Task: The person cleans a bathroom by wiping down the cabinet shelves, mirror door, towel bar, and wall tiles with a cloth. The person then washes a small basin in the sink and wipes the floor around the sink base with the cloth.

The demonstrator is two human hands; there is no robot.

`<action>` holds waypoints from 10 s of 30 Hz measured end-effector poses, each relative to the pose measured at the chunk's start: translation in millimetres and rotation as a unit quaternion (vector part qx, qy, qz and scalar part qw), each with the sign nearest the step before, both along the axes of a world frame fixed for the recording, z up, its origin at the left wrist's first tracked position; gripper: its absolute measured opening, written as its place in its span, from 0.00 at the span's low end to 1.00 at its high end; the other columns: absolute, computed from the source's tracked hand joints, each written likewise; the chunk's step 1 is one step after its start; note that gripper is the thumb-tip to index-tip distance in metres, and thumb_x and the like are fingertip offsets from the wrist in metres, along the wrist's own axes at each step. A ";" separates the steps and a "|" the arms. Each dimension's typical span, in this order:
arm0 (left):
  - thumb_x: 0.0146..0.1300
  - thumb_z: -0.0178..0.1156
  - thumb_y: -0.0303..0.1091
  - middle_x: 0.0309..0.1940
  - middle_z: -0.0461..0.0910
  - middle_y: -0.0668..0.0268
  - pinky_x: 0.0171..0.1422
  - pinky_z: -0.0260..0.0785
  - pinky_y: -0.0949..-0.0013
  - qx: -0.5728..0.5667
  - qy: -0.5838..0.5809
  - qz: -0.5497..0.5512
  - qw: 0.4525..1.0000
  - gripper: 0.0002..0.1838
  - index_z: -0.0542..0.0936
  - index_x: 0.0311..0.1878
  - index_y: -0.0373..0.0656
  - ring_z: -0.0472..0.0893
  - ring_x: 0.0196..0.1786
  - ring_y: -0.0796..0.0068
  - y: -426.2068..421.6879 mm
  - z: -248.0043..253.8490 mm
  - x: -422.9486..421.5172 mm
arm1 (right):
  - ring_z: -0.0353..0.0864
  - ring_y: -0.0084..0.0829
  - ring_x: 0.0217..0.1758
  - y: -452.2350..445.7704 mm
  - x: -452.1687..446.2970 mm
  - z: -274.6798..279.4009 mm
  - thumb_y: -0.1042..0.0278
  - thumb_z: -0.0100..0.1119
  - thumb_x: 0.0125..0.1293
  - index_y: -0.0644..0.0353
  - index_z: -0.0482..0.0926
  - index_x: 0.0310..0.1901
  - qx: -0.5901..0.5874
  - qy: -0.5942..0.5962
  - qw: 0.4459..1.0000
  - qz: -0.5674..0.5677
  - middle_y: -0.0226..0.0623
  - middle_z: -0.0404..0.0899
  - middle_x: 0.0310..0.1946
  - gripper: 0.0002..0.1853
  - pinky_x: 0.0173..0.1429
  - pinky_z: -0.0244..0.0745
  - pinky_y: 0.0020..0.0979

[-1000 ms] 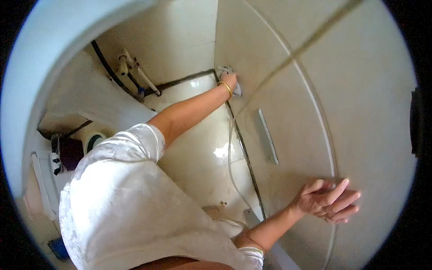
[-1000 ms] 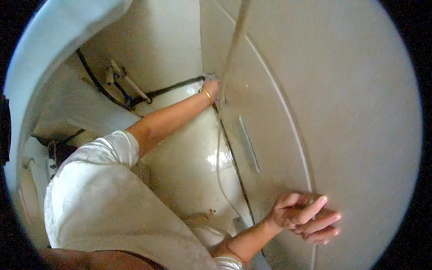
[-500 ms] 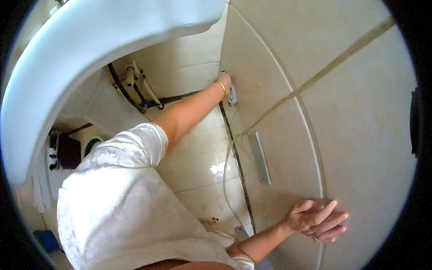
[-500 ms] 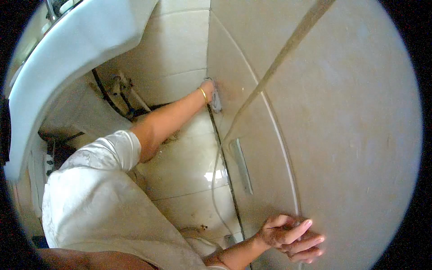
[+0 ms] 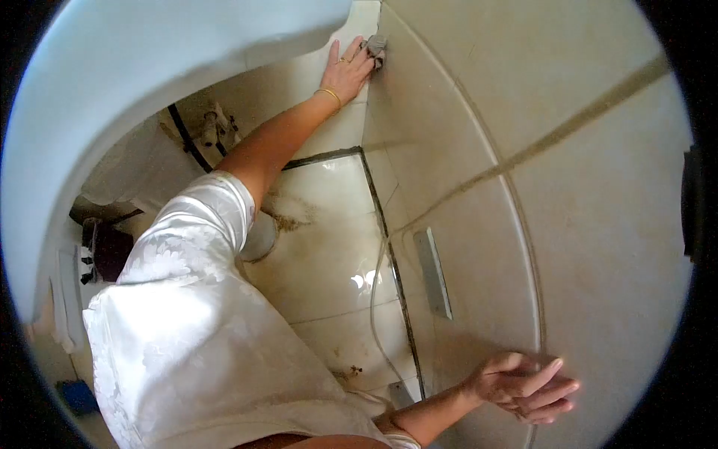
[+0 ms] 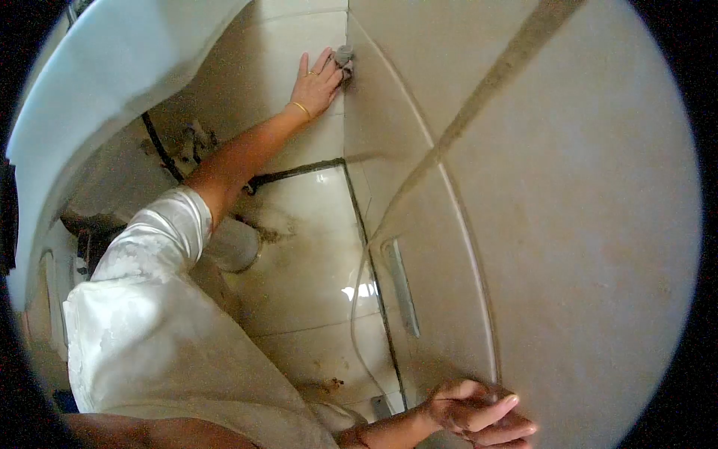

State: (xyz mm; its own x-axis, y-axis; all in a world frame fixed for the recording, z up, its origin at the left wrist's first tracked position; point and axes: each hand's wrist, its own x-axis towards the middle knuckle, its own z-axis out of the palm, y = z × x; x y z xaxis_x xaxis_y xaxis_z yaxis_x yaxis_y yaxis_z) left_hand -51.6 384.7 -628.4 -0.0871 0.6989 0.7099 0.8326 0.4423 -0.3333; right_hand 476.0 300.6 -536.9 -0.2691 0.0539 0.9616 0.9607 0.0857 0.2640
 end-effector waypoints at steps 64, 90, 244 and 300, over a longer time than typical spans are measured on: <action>0.63 0.52 0.44 0.73 0.51 0.67 0.74 0.43 0.50 -0.449 0.241 -0.029 0.860 0.25 0.71 0.62 0.47 0.49 0.75 0.67 -46.8 -83.5 -37.0 | 0.52 0.44 0.70 14.3 -0.5 6.1 0.44 0.33 0.71 0.49 0.69 0.61 0.004 -0.067 0.998 -0.010 0.41 0.62 0.65 0.26 0.69 0.47 0.46; 0.67 0.46 0.42 0.63 0.68 0.62 0.69 0.52 0.47 -0.621 0.159 0.029 0.767 0.24 0.67 0.65 0.52 0.64 0.67 0.65 -61.6 -193.7 -41.0 | 0.63 0.45 0.59 14.8 12.6 -7.7 0.49 0.41 0.68 0.47 0.69 0.61 -0.020 -0.046 0.999 -0.002 0.44 0.64 0.61 0.23 0.61 0.57 0.45; 0.67 0.51 0.40 0.50 0.75 0.56 0.58 0.51 0.45 -0.103 0.230 0.180 0.951 0.12 0.76 0.48 0.46 0.67 0.59 0.46 -472.8 14.2 94.5 | 0.70 0.44 0.54 61.3 -351.9 -384.5 0.68 0.52 0.61 0.55 0.77 0.52 -0.800 -0.167 0.569 0.088 0.44 0.74 0.50 0.17 0.44 0.78 0.39; 0.71 0.46 0.37 0.47 0.72 0.57 0.64 0.48 0.33 -0.177 0.284 0.138 0.932 0.11 0.69 0.54 0.52 0.69 0.57 0.43 -435.0 15.0 90.1 | 0.59 0.53 0.65 -5.0 -299.9 -430.5 0.59 0.61 0.54 0.66 0.71 0.54 -0.677 0.045 0.683 0.270 0.50 0.61 0.65 0.28 0.66 0.52 0.58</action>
State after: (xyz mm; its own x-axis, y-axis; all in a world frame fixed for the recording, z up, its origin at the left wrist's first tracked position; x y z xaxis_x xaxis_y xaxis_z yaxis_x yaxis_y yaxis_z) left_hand 38.4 -50.3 -613.3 0.0210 0.9047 0.4255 0.3475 0.3925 -0.8516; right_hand 176.1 295.5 -967.4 -0.5454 0.8259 0.1425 0.6990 0.5421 -0.4664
